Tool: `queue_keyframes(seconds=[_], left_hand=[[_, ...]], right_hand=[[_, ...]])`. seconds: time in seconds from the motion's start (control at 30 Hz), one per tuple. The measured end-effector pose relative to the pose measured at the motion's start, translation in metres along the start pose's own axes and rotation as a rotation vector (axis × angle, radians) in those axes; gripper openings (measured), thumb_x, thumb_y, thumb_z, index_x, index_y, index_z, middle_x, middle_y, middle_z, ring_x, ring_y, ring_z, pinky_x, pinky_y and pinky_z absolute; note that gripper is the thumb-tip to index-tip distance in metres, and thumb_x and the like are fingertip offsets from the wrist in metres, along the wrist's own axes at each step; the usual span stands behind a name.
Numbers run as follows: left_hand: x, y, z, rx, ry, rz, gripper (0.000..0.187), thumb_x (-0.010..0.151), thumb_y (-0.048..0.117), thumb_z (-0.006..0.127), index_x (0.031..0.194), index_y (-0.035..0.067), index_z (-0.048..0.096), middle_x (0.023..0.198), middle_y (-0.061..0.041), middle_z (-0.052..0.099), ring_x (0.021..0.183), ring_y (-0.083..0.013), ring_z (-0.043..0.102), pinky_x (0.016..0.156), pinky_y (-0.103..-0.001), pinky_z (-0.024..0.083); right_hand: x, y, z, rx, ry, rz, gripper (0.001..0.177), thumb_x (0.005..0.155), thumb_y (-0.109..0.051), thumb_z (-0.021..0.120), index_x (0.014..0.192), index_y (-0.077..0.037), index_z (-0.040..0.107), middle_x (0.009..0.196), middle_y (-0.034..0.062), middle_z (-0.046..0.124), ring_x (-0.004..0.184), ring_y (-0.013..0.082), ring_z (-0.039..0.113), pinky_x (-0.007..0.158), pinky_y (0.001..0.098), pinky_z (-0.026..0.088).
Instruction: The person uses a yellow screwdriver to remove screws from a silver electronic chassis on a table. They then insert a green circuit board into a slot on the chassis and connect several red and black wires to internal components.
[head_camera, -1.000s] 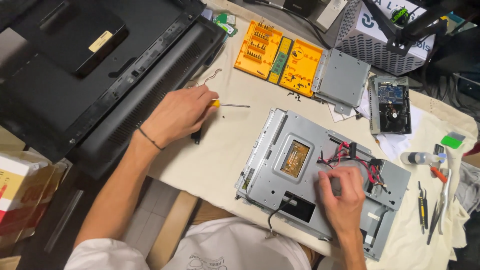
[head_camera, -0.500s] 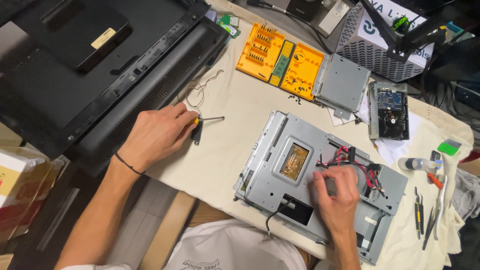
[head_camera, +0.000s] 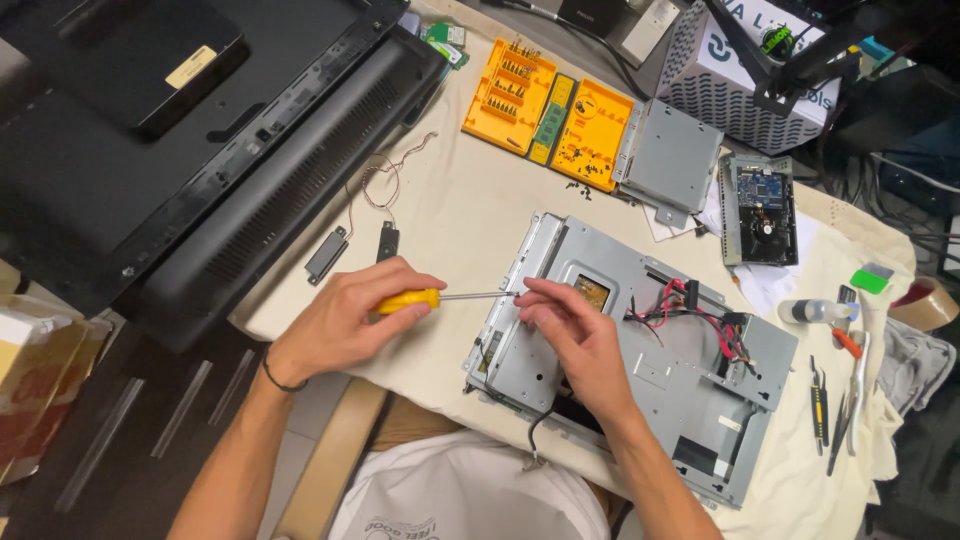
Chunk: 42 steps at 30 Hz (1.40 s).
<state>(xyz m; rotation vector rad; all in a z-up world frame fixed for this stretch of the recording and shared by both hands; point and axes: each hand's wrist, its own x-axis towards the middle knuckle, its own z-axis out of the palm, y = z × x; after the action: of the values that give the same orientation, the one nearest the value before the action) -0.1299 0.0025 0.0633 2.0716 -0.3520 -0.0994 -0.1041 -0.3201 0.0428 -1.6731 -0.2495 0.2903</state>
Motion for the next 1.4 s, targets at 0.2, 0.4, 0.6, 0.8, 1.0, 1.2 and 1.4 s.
queue_keyframes(seconds=[0.2, 0.4, 0.6, 0.8, 1.0, 1.2, 1.4], left_hand=[[0.000, 0.003, 0.012, -0.086, -0.030, 0.022, 0.027, 0.107, 0.023, 0.072, 0.130, 0.014, 0.083, 0.101, -0.009, 0.084, 0.081, -0.0287, 0.081, 0.076, -0.040, 0.064], [0.002, 0.006, 0.019, -0.091, -0.055, 0.027, 0.029, 0.106, 0.024, 0.073, 0.130, 0.013, 0.084, 0.100, -0.010, 0.084, 0.080, -0.0285, 0.080, 0.074, -0.040, 0.063], [-0.002, 0.010, 0.019, -0.042, -0.025, 0.038, 0.028, 0.106, 0.027, 0.074, 0.129, 0.014, 0.084, 0.098, -0.008, 0.083, 0.078, -0.0282, 0.080, 0.072, -0.039, 0.064], [-0.007, 0.017, 0.020, 0.101, 0.015, 0.095, 0.027, 0.108, 0.030, 0.071, 0.131, 0.019, 0.082, 0.096, -0.004, 0.079, 0.079, -0.0280, 0.080, 0.069, -0.039, 0.065], [-0.008, 0.022, 0.016, 0.200, 0.018, 0.146, 0.027, 0.110, 0.033, 0.069, 0.131, 0.021, 0.082, 0.097, -0.001, 0.078, 0.081, -0.0254, 0.080, 0.069, -0.037, 0.064], [-0.006, 0.008, 0.021, 0.209, 0.025, 0.128, 0.028, 0.109, 0.035, 0.071, 0.132, 0.021, 0.080, 0.100, -0.002, 0.077, 0.088, -0.0262, 0.080, 0.075, -0.037, 0.062], [-0.004, -0.022, 0.010, 0.359, -0.009, 0.139, 0.028, 0.111, 0.035, 0.068, 0.130, 0.017, 0.079, 0.098, -0.004, 0.076, 0.094, -0.0252, 0.078, 0.084, -0.037, 0.056]], right_hand=[[-0.001, -0.009, 0.006, 0.196, 0.050, 0.051, 0.025, 0.106, -0.005, 0.073, 0.124, 0.010, 0.079, 0.104, 0.0254, 0.084, 0.093, 0.0239, 0.082, 0.091, 0.0398, 0.067], [-0.005, 0.016, 0.003, 0.319, 0.173, 0.030, 0.014, 0.100, 0.008, 0.075, 0.113, 0.014, 0.076, 0.102, 0.0282, 0.081, 0.090, 0.0274, 0.085, 0.085, 0.0361, 0.072], [-0.010, 0.002, 0.009, 0.361, 0.248, -0.010, 0.010, 0.098, 0.015, 0.074, 0.108, 0.014, 0.072, 0.106, 0.0338, 0.080, 0.096, 0.0390, 0.087, 0.086, 0.0447, 0.075], [-0.009, -0.010, 0.014, 0.283, 0.247, -0.029, 0.012, 0.098, 0.016, 0.073, 0.109, 0.014, 0.068, 0.105, 0.0311, 0.080, 0.094, 0.0363, 0.088, 0.085, 0.0407, 0.076], [-0.008, -0.005, 0.003, 0.143, 0.157, -0.050, 0.020, 0.096, 0.014, 0.077, 0.114, 0.011, 0.069, 0.104, 0.0286, 0.083, 0.095, 0.0318, 0.088, 0.087, 0.0360, 0.076], [-0.007, -0.019, -0.002, 0.024, 0.113, -0.044, 0.032, 0.100, 0.009, 0.070, 0.131, 0.004, 0.061, 0.125, 0.0273, 0.081, 0.105, 0.0311, 0.086, 0.094, 0.0403, 0.074], [-0.024, -0.023, -0.060, -0.400, 0.371, -0.234, 0.022, 0.111, 0.013, 0.063, 0.131, 0.005, 0.057, 0.127, 0.0242, 0.072, 0.109, 0.0359, 0.081, 0.096, 0.0458, 0.069]])
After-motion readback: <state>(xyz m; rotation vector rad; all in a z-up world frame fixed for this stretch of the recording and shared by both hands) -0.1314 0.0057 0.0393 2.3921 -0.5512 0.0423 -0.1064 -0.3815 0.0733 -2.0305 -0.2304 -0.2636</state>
